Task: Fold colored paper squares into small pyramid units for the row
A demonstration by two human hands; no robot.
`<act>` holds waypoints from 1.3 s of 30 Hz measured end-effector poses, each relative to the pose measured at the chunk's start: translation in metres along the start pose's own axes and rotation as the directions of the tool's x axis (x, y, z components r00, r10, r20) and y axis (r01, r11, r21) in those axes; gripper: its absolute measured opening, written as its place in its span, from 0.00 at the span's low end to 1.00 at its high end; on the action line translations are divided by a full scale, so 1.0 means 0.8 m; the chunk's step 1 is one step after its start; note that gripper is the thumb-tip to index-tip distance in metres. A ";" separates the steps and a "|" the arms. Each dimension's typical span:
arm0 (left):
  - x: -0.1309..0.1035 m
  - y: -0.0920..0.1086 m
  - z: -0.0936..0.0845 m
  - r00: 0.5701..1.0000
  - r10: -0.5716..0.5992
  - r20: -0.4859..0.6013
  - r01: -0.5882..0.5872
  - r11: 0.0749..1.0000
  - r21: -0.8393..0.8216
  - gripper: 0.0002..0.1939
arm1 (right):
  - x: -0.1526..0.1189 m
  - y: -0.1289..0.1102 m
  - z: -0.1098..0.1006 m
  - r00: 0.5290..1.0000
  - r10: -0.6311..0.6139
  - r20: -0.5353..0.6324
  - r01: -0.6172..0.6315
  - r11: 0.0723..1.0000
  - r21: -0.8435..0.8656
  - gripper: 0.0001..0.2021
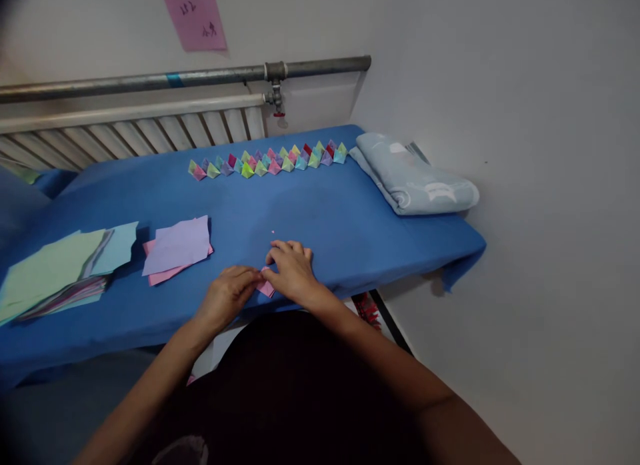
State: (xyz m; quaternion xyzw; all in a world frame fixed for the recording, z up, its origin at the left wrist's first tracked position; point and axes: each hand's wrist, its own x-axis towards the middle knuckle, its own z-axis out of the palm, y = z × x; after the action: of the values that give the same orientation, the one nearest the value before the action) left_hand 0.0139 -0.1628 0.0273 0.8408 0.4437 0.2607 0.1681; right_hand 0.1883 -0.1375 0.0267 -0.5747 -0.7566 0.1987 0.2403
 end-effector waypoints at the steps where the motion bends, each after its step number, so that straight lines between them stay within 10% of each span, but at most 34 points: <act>1: -0.002 -0.001 0.003 1.000 0.031 -0.004 -0.030 0.999 0.045 0.11 | -0.001 0.002 -0.001 1.000 -0.011 -0.024 0.011 1.000 0.026 0.05; 15: -0.022 0.007 0.002 0.991 0.117 -0.058 -0.108 0.985 0.135 0.11 | -0.056 0.021 -0.013 0.954 -0.301 -0.021 0.301 0.954 0.013 0.12; 39: -0.022 -0.005 0.009 0.965 0.228 -0.133 -0.197 0.958 0.209 0.07 | -0.054 0.021 -0.010 0.922 -0.384 -0.038 0.379 0.920 -0.094 0.07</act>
State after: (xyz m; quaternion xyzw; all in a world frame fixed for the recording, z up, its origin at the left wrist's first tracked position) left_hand 0.0077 -0.1757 0.0143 0.8730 0.3856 0.2978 0.0212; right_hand 0.2155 -0.1742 0.0173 -0.4313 -0.8549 0.0995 0.2708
